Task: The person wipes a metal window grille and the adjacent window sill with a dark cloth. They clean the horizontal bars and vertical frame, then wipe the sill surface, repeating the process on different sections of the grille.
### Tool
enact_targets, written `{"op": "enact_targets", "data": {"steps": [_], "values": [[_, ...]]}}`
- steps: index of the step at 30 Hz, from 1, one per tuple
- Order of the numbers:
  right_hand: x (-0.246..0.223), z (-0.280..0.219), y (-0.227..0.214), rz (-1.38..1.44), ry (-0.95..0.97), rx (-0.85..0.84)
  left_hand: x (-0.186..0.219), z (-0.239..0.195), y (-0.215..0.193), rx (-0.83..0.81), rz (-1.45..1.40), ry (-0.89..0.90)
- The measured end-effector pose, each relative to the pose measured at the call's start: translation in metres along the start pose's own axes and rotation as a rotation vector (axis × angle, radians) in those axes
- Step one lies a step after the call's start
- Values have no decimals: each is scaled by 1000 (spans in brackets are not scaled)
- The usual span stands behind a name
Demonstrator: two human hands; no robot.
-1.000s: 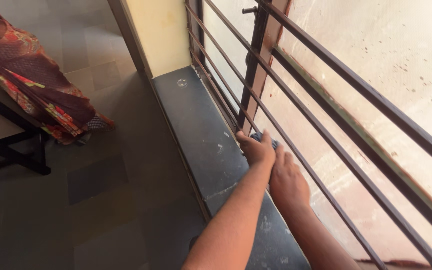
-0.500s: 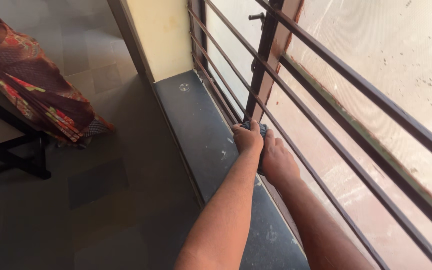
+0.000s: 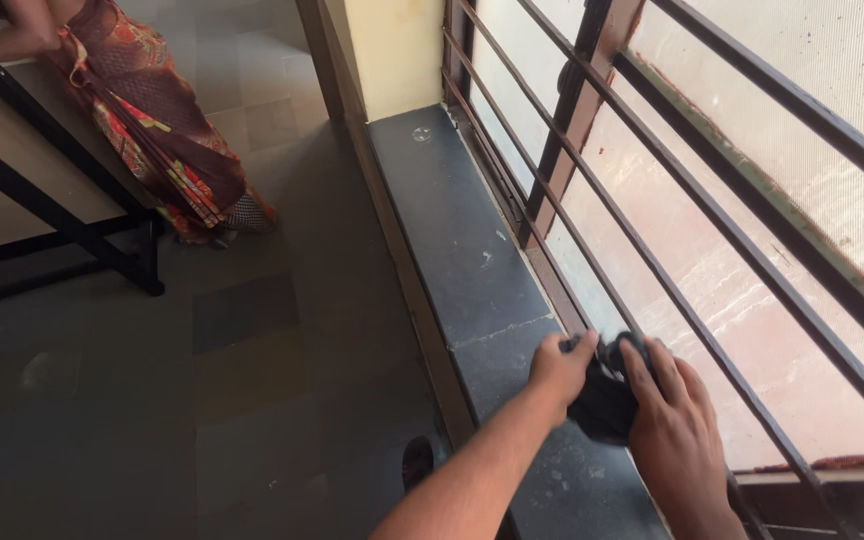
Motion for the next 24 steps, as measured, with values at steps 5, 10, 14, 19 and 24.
{"op": "enact_targets", "data": {"steps": [5,10,14,19,24], "values": [[-4,-8,-5,58,141,-48,0,-29,-17,21,-384,-334],[-25,50,26,-80,47,-80,16,2,-22,142,-421,-253],[-51,119,62,-107,39,-146,27,49,-20,258,-350,-200],[-79,208,112,-29,211,-267,16,130,-8,249,-217,-201],[-97,265,144,3,168,-240,-6,206,0,132,-392,-309]]}}
Point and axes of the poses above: each hand's wrist, its own z-axis towards the middle knuckle, its own y-axis out of the palm, x = y × z, the point moved 1 cm from there along z, towards the middle knuckle, and after that the axes turned 15 degrees about y, right-handed, at the moved point
